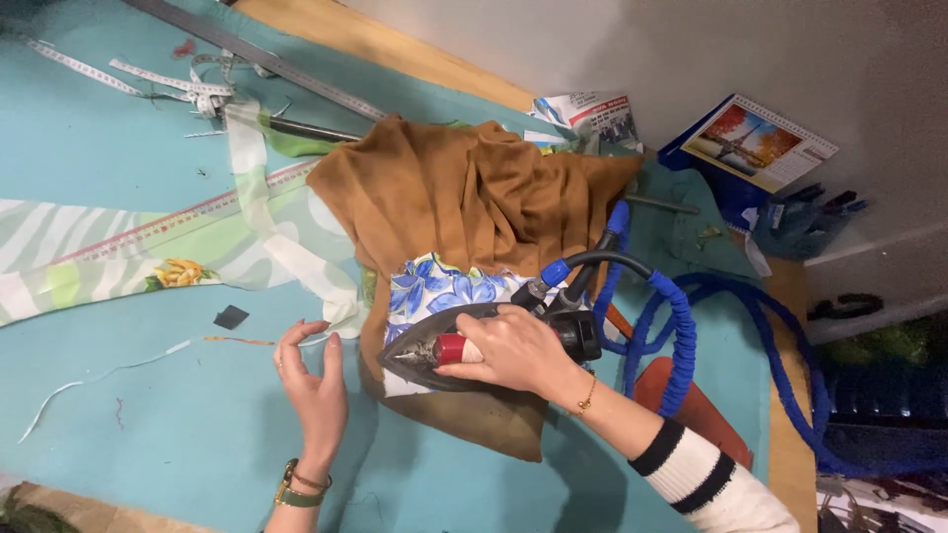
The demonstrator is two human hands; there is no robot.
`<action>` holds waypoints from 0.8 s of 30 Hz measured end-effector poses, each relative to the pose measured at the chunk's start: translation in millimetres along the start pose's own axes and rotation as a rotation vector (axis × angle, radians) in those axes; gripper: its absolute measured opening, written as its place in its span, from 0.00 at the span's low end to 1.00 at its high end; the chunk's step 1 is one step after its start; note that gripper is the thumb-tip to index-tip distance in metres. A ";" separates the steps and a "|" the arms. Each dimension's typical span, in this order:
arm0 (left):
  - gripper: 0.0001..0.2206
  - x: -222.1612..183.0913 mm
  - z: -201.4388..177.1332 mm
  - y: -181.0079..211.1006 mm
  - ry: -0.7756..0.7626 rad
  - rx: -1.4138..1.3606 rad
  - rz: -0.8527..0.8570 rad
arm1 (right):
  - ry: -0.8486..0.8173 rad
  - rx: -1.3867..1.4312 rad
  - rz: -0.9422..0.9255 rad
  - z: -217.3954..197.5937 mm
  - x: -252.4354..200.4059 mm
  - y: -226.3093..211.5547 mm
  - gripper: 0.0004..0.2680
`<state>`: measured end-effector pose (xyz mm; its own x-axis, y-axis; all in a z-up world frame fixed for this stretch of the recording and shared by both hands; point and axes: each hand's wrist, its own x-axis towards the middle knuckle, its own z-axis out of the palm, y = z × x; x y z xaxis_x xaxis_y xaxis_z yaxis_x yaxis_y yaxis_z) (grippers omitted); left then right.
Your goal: Pressing pleats on a brown garment and ironing a floral fabric component using an industrial steam iron.
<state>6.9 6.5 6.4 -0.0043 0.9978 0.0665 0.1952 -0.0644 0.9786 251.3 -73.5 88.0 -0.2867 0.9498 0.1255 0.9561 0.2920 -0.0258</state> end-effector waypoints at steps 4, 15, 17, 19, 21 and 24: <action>0.08 -0.5 -1.5 -0.2 -0.013 0.005 -0.020 | -0.038 0.020 0.027 -2.6 0.1 -1.0 0.24; 0.08 -2.1 -0.2 0.1 -0.029 -0.005 -0.015 | 0.000 -0.006 0.005 3.6 -1.4 2.2 0.24; 0.08 -1.7 -1.3 -0.6 -0.022 0.002 0.021 | -0.023 -0.011 0.016 5.6 -2.4 4.7 0.24; 0.08 -0.4 -6.2 -1.5 -0.009 0.008 0.024 | -0.018 -0.019 0.017 1.1 -4.2 5.7 0.24; 0.08 2.6 -11.6 -1.3 0.006 0.010 0.030 | -0.012 -0.031 0.015 -2.6 -5.6 10.7 0.24; 0.07 3.9 -25.5 -5.8 0.032 0.022 0.048 | -0.059 -0.005 0.071 -2.2 -12.3 22.0 0.24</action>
<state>-19.3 10.3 6.0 -0.0258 0.9925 0.1198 0.2173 -0.1114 0.9697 276.0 -79.0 88.0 -0.2207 0.9732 0.0647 0.9745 0.2228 -0.0272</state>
